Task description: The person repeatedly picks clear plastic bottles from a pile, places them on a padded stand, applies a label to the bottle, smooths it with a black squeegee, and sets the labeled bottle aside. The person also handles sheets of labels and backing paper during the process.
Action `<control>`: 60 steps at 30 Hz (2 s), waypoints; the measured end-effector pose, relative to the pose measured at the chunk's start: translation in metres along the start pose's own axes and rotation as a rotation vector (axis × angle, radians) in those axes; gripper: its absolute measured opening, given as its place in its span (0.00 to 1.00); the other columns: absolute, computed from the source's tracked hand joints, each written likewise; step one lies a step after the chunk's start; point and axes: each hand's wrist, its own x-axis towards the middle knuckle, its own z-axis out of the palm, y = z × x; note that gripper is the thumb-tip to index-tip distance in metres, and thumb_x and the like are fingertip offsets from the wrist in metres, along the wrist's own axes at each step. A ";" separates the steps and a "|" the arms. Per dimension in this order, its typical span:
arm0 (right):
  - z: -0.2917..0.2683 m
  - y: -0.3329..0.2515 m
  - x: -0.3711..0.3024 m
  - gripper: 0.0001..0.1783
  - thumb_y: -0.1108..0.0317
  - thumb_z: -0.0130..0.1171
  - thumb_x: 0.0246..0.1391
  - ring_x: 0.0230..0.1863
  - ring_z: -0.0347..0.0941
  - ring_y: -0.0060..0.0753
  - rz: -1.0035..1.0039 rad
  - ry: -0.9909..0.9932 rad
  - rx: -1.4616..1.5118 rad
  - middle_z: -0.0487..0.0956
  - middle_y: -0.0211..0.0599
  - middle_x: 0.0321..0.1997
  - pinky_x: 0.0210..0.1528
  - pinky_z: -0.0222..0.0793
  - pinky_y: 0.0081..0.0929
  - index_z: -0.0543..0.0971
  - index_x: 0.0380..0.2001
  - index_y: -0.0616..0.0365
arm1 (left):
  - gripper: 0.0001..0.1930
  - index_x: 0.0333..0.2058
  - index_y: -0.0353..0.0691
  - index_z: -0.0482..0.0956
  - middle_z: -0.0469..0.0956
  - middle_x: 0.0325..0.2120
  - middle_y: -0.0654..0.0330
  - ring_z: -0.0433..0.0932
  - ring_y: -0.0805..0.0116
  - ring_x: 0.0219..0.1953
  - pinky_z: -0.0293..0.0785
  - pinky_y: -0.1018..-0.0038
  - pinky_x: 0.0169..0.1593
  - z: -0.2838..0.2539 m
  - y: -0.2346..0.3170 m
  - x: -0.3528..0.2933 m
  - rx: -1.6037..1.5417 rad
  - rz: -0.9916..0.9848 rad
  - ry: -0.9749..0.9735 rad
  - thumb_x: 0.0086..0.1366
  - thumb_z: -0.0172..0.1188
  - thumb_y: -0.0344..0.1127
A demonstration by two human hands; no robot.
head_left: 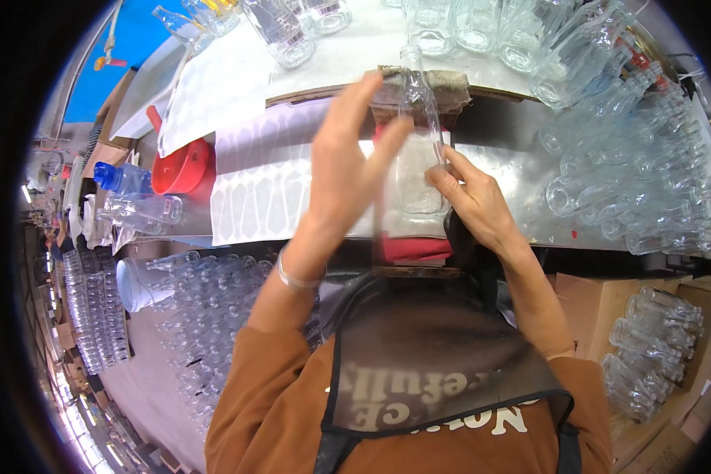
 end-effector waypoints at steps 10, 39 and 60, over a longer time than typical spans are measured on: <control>0.004 -0.020 -0.004 0.26 0.65 0.59 0.64 0.31 0.74 0.20 -0.008 0.053 -0.077 0.80 0.40 0.41 0.34 0.69 0.21 0.71 0.61 0.66 | 0.34 0.69 0.33 0.59 0.70 0.62 0.51 0.72 0.67 0.60 0.70 0.69 0.62 0.019 -0.016 -0.067 -0.710 -0.470 -0.257 0.67 0.62 0.26; 0.070 -0.115 0.092 0.27 0.68 0.62 0.57 0.28 0.76 0.40 -0.631 -0.220 -0.457 0.81 0.41 0.34 0.33 0.71 0.34 0.73 0.60 0.60 | 0.09 0.32 0.32 0.85 0.83 0.40 0.55 0.83 0.65 0.33 0.78 0.72 0.38 -0.133 -0.191 0.032 0.114 -0.248 0.072 0.60 0.67 0.34; 0.161 -0.120 0.170 0.42 0.61 0.62 0.57 0.29 0.80 0.50 -0.626 -0.273 -1.059 0.81 0.47 0.31 0.31 0.74 0.43 0.57 0.70 0.62 | 0.12 0.34 0.34 0.84 0.80 0.23 0.61 0.76 0.76 0.26 0.72 0.79 0.32 -0.146 -0.211 0.049 -0.231 -0.524 0.146 0.60 0.67 0.38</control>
